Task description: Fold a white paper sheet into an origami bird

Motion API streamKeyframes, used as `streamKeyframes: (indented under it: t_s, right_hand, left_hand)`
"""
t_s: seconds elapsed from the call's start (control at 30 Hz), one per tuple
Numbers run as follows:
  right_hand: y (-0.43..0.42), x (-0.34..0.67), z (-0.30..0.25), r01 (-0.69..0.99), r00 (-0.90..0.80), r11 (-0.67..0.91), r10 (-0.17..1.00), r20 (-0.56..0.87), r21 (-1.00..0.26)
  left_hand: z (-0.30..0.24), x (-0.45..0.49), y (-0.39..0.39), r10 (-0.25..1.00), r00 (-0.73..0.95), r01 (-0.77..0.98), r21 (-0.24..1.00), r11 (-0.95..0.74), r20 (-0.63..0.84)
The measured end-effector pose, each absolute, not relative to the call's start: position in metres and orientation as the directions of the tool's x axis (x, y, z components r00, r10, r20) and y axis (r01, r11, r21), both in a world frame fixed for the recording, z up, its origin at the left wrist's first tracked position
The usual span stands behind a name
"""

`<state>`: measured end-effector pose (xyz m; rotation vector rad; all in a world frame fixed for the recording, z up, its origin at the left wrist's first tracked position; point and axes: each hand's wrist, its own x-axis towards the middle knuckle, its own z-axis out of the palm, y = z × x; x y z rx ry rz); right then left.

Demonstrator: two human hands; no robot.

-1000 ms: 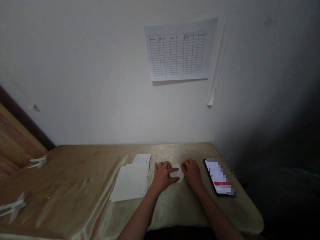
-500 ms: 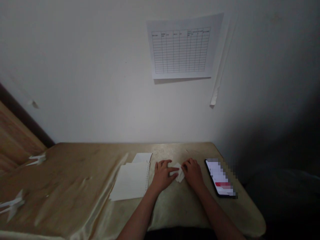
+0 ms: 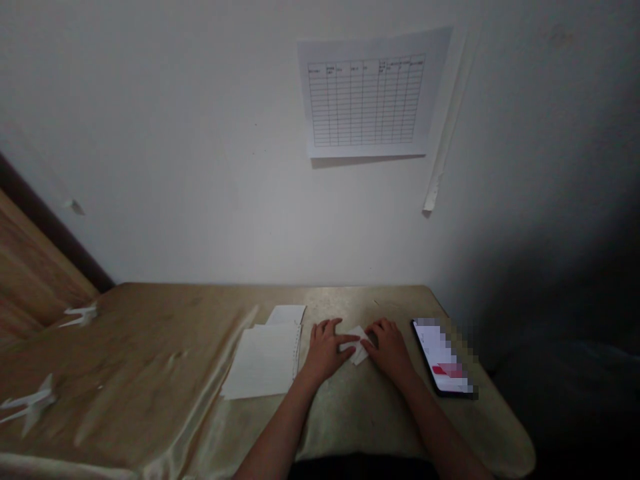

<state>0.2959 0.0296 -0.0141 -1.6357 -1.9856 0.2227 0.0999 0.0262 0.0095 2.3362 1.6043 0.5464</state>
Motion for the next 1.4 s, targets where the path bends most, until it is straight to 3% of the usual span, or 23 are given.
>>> streamKeyframes:
  t_s: [1.4]
  right_hand:
    - [0.013, 0.292, -0.008, 0.835, -0.174, 0.296, 0.942, 0.287, -0.464]
  left_hand:
    - [-0.002, 0.098, 0.033, 0.933, 0.313, 0.832, 0.421, -0.360, 0.178]
